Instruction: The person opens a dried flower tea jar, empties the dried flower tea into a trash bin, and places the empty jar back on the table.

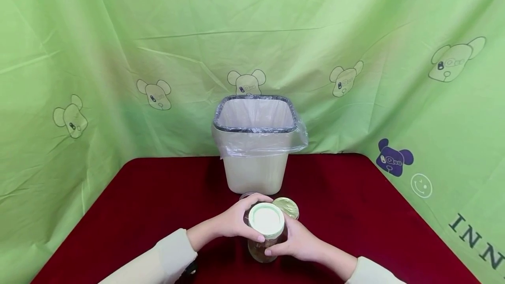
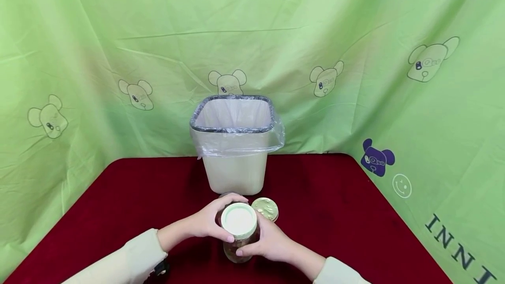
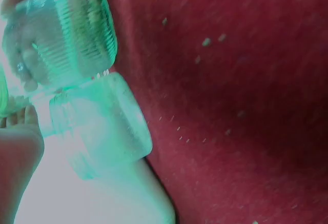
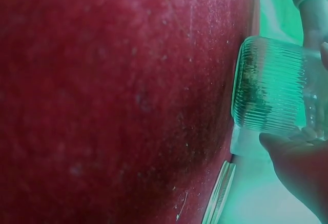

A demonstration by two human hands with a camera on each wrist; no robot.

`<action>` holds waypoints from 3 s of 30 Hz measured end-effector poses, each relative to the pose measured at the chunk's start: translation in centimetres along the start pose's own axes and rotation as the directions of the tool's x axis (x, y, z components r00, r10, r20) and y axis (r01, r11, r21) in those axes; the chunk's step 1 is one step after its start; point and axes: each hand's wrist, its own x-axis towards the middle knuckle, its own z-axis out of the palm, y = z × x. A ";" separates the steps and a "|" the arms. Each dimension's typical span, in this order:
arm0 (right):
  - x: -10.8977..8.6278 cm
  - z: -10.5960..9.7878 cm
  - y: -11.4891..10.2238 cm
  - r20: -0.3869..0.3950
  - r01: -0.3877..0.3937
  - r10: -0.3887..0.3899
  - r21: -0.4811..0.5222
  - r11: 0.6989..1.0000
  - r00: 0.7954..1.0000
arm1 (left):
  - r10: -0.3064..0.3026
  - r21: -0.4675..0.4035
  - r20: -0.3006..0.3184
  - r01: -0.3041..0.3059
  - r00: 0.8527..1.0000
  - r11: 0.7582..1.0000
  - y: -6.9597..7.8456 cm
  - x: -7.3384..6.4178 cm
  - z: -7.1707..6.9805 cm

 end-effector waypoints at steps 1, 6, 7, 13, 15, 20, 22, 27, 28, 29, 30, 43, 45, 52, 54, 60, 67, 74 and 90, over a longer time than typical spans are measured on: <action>0.0 0.0 0.1 0.002 0.003 -0.003 0.001 1.000 1.000 | -0.006 0.000 0.011 0.006 1.000 1.000 0.0 0.1 -0.1; 0.1 -0.3 0.3 0.020 0.024 -0.025 0.015 1.000 0.999 | -0.005 0.016 0.013 0.005 1.000 1.000 -0.1 0.5 -0.1; 0.1 -0.4 0.4 0.023 0.028 -0.029 0.013 1.000 0.999 | 0.001 0.022 0.002 -0.001 1.000 1.000 -0.1 0.5 0.0; 0.1 -0.6 0.4 0.030 0.034 -0.034 0.012 0.999 0.999 | 0.036 0.051 -0.072 -0.032 0.997 0.998 -0.1 0.2 0.6; 0.1 -0.5 0.4 0.032 0.029 -0.030 0.018 0.999 0.999 | 0.045 0.056 -0.094 -0.040 0.995 0.998 -0.1 0.0 0.9; 0.1 -0.5 0.4 0.039 0.019 -0.021 0.033 0.999 0.999 | 0.022 0.077 -0.180 -0.008 0.983 0.997 0.3 -0.3 1.6; 0.1 -0.5 0.4 0.039 0.016 -0.017 0.037 0.999 0.999 | 0.006 0.095 -0.223 0.016 0.975 0.995 0.6 -0.5 2.0; 0.0 -0.4 0.5 0.037 0.018 -0.020 0.051 0.999 0.999 | -0.020 0.154 -0.336 0.076 0.942 0.985 1.0 -0.8 2.9; 0.0 -0.3 0.5 0.036 0.021 -0.023 0.055 0.998 0.999 | -0.026 0.160 -0.359 0.089 0.933 0.983 1.1 -0.8 3.1; 0.0 -0.3 0.5 0.035 0.025 -0.027 0.058 0.998 0.999 | -0.029 0.170 -0.380 0.100 0.925 0.980 1.2 -0.8 3.3; 0.0 -0.3 0.5 0.033 0.028 -0.030 0.061 0.998 0.999 | -0.032 0.177 -0.399 0.111 0.916 0.978 1.3 -0.8 3.5; 0.0 0.0 0.6 0.032 0.031 -0.034 0.087 0.996 0.999 | -0.095 0.194 -0.498 0.217 0.862 0.957 2.3 -0.8 4.7; 0.0 0.0 0.6 0.026 0.028 -0.030 0.078 0.997 0.999 | -0.091 0.199 -0.494 0.214 0.865 0.956 2.3 -0.8 4.6; 0.0 0.0 0.7 0.025 0.033 -0.034 0.062 0.998 0.999 | -0.048 0.215 -0.416 0.149 0.908 0.965 1.6 -1.2 3.7; 0.0 0.0 0.7 0.023 0.026 -0.027 0.057 0.998 0.999 | -0.033 0.199 -0.371 0.114 0.928 0.973 1.3 -1.3 3.2; 0.0 -0.1 0.7 0.031 0.029 -0.030 0.056 0.998 0.999 | 0.012 0.132 -0.196 0.014 0.981 0.991 0.4 -1.3 1.4; 0.0 -0.1 0.5 0.025 0.034 -0.036 0.062 0.997 0.999 | -0.018 -0.006 -0.042 0.018 0.999 1.000 0.4 -0.4 0.1; 0.1 0.1 0.6 0.042 0.015 -0.019 0.098 0.995 0.999 | 0.002 -0.040 0.012 -0.001 1.000 0.999 -0.1 0.4 0.0; -0.1 0.0 0.5 0.029 0.004 -0.006 0.100 0.995 1.000 | -0.036 0.072 -0.157 0.048 0.987 0.996 0.5 -0.3 1.5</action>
